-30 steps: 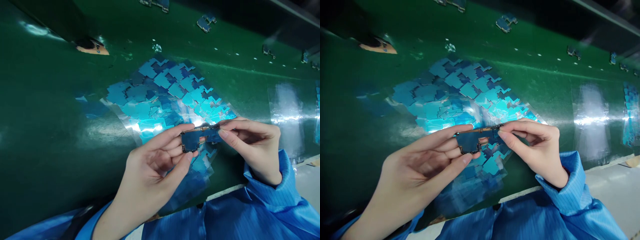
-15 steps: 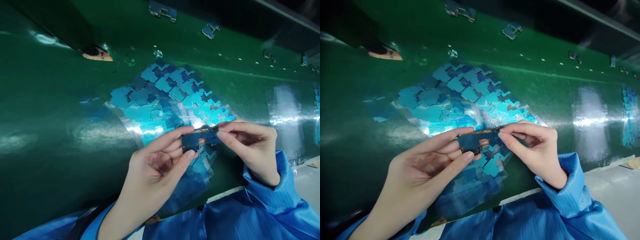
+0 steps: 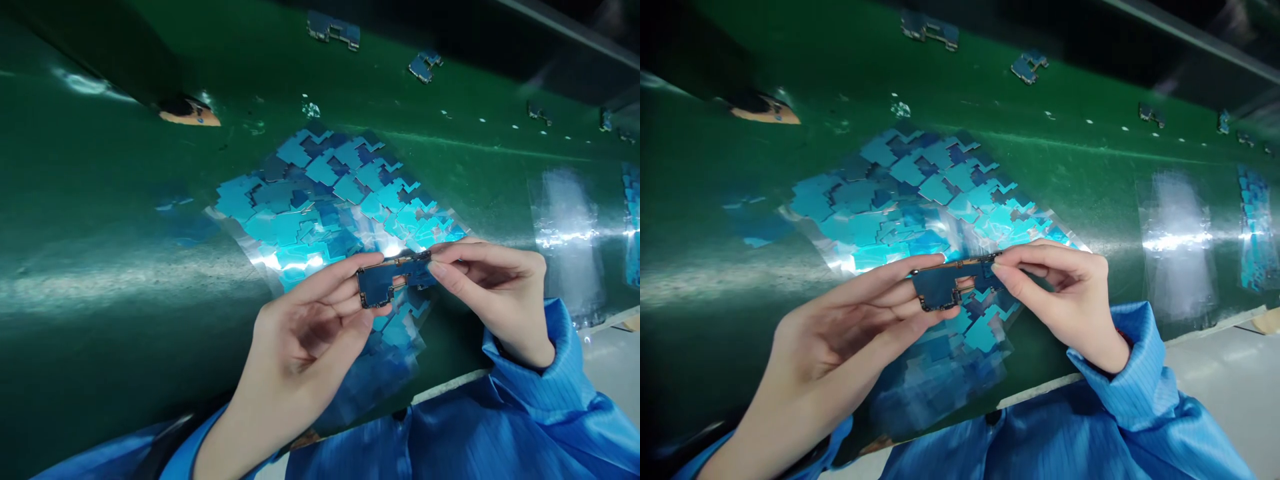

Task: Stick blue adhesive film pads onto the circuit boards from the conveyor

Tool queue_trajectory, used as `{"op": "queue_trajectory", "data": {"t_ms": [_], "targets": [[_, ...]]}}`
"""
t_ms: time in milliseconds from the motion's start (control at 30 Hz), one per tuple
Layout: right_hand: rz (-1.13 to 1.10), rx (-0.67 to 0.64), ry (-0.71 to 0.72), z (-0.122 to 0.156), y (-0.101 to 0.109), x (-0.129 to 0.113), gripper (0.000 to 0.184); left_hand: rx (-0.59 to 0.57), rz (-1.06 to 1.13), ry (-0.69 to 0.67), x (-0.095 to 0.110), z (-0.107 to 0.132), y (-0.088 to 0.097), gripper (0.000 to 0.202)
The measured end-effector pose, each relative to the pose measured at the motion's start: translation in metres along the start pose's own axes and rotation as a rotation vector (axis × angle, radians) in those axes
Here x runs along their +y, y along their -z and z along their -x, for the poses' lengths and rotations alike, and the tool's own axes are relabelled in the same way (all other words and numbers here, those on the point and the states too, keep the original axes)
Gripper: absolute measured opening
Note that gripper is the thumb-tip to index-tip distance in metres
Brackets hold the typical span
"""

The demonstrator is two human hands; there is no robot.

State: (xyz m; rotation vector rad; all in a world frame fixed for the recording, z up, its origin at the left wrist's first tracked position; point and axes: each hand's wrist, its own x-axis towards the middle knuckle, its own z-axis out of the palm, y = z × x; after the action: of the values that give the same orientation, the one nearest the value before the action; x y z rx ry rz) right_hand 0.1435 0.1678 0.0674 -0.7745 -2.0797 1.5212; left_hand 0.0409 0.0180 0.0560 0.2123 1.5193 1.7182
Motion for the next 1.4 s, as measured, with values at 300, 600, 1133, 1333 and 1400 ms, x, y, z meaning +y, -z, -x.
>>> {"op": "queue_trajectory", "data": {"t_ms": [300, 600, 1133, 1333, 1400], "targets": [[-0.007, -0.016, 0.002, 0.0005, -0.0007, 0.0003, 0.02, 0.043, -0.154, -0.012, -0.0008, -0.0035, 0.0009, 0.029], [-0.001, -0.026, 0.03, 0.0014, -0.001, 0.0028, 0.02, 0.102, -0.087, 0.031, -0.0028, -0.0026, -0.0021, 0.026], [0.1, -0.034, 0.12, 0.0052, -0.0076, 0.006, 0.009, 0.13, -0.044, 0.009, -0.0064, -0.0061, -0.0007, 0.019], [0.15, 0.002, 0.199, 0.0051, -0.0077, 0.0073, 0.013, 0.148, -0.088, 0.031, -0.0046, -0.0056, 0.0011, 0.017], [0.172, 0.015, 0.212, 0.0051, -0.0072, 0.0073, 0.014, 0.153, -0.077, 0.029, -0.0047, -0.005, 0.0007, 0.017]]}}
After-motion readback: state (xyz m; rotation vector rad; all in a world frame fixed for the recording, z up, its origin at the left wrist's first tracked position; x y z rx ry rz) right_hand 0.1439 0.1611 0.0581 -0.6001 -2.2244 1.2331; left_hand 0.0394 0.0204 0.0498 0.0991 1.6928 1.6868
